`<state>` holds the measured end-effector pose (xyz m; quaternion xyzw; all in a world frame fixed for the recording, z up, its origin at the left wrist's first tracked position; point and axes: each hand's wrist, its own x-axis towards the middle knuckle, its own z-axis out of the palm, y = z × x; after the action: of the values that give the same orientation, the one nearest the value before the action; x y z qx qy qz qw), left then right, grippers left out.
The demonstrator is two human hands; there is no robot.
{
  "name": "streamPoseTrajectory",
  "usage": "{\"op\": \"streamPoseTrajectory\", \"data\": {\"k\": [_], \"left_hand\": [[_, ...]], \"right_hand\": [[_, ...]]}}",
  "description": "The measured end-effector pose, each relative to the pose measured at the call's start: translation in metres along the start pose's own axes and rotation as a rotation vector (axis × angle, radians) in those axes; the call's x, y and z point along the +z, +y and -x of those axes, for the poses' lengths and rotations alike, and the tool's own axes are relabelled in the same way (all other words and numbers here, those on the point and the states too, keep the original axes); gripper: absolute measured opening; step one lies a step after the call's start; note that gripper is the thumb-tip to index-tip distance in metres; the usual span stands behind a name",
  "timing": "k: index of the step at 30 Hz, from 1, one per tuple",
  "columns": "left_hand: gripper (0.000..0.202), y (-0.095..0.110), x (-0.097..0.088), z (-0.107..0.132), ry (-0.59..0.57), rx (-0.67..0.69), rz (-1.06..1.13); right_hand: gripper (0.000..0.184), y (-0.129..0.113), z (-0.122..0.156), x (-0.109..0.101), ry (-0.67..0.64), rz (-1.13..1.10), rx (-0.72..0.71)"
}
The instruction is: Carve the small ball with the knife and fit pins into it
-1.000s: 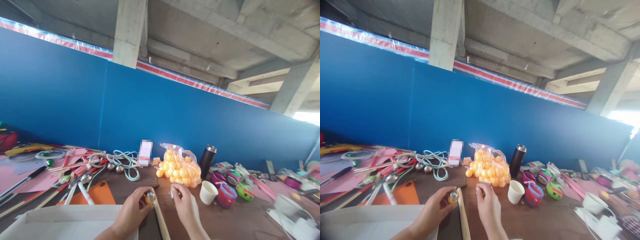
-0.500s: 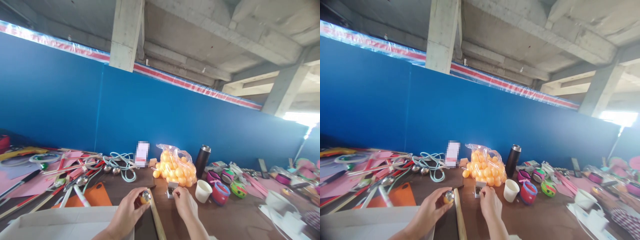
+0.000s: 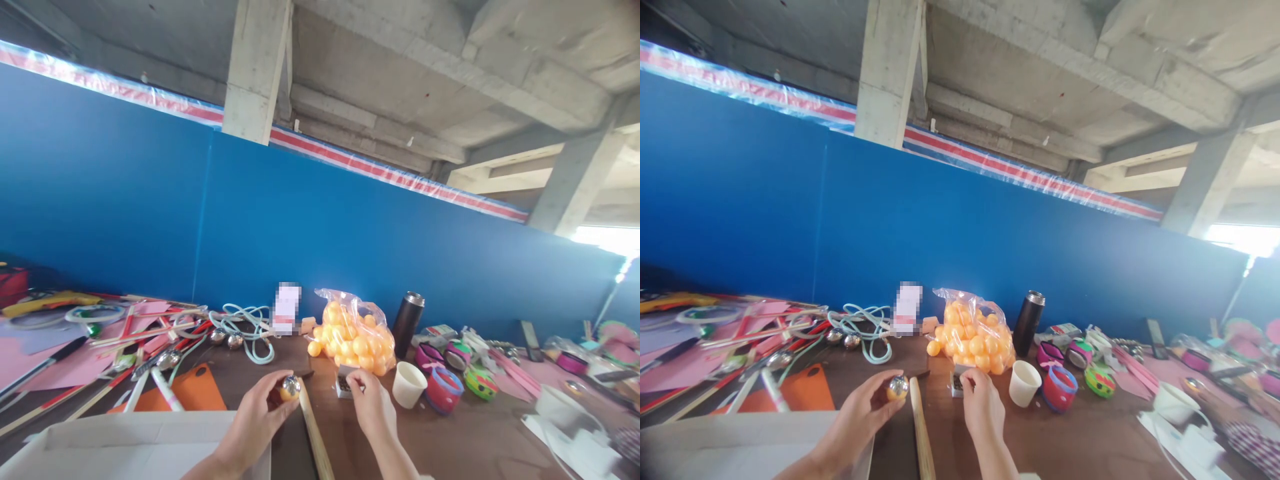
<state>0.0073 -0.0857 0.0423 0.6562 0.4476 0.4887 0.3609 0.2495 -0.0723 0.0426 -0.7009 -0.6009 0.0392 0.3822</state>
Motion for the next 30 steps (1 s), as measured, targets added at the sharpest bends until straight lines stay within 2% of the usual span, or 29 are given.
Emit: {"op": "streamPoseTrajectory", "data": {"k": [5,7,9,12,15,30], "left_hand": [[0.052,-0.010,0.006,-0.007,-0.070,-0.122,0.316],[0.057,-0.018,0.010,-0.010,-0.095,-0.146,0.472],[0.058,-0.024,0.014,-0.011,-0.113,-0.152,0.539],[0.058,-0.027,0.016,-0.012,-0.116,-0.157,0.554],[0.060,-0.028,0.016,-0.011,-0.130,-0.163,0.526],[0.054,-0.017,0.011,-0.008,-0.154,-0.146,0.424]], "right_hand": [[0.022,-0.017,0.005,0.008,-0.033,-0.219,-0.104],[0.026,-0.032,0.012,0.013,-0.095,-0.330,-0.121],[0.026,-0.047,0.022,0.017,-0.214,-0.558,-0.081],[0.023,-0.065,0.036,0.021,-0.365,-0.787,-0.048],[0.022,-0.073,0.043,0.024,-0.460,-0.897,-0.013],[0.025,-0.065,0.040,0.028,-0.588,-1.049,0.165]]}}
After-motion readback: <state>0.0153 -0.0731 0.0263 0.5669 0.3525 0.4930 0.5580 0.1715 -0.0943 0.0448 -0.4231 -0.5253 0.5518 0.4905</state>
